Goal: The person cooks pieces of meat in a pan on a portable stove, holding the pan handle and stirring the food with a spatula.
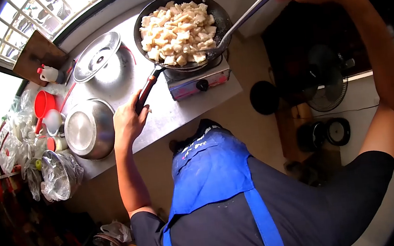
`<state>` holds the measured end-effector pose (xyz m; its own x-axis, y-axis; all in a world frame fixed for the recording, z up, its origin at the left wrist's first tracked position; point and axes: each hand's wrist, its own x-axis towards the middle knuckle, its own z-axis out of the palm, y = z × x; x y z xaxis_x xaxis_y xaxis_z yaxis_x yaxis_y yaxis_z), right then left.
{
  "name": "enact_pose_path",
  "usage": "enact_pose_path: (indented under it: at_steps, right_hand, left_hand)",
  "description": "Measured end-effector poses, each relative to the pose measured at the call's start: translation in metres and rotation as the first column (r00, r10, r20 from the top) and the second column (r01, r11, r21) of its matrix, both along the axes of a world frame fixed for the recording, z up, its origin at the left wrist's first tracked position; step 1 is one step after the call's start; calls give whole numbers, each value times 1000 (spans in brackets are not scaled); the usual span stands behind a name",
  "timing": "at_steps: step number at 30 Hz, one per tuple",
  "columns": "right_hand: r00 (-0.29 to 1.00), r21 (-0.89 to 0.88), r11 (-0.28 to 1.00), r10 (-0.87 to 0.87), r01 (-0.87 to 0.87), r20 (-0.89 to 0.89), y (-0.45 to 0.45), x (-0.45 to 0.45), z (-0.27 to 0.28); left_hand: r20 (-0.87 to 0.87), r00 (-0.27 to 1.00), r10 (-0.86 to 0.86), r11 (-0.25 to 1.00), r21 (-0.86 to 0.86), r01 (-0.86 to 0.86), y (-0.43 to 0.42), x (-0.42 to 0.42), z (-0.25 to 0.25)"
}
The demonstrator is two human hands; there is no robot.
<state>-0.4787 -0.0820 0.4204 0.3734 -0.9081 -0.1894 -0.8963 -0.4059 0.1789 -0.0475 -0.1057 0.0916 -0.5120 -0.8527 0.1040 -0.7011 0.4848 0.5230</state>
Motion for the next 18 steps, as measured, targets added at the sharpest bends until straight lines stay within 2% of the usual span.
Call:
enact_pose_path:
  at_steps: [1,2,3,4,6,7,8,11,14,17,18]
  right_hand:
    - [961,46,963,269,-266,-70,-13,4,3]
    - [845,110,853,521,-510,-122,-24,12,5]
    - [874,187,883,460,-431,-158,-25,32,7]
    - [871,193,879,465,-435,-155,-22,46,-1]
    - [935,110,945,321,-307,-152,-13,61,-35]
    - [931,87,936,349,-341,-106,-14,58,-58]
    - [895,52,905,426,-423,-130,-18,40,-89]
    - [900,-89,922,343,-378,-270,5,60,-139]
    - [906,-181,937,217,-297,-362,29,90,-176]
    - [919,-249,937,143,-245,-368,33,85,-198]
    - [947,-266,948,89,-176,-309,31,81,-198]
  left_hand:
    - [-10,1000,-14,1000,-19,14,-1,1,-2]
    - [-14,1000,-11,1000,-17,11,-1,1,-2]
    - [-24,1000,-2,1000,-11,2,-1,0,-2]
    - [-33,999,7,1000,-1,-7,0,-1,-2]
    - [11,999,39,998,47,-40,1,-3,8]
    - [55,996,67,994,83,-72,2,-5,10]
    - [57,996,69,993,92,-74,2,-6,7]
    - [71,994,84,995,42,-87,1,-5,5]
    - [92,992,84,996,32,-87,1,-5,7]
    - [96,993,63,998,13,-65,1,-4,6]
    - [92,994,67,998,17,-69,1,-4,6]
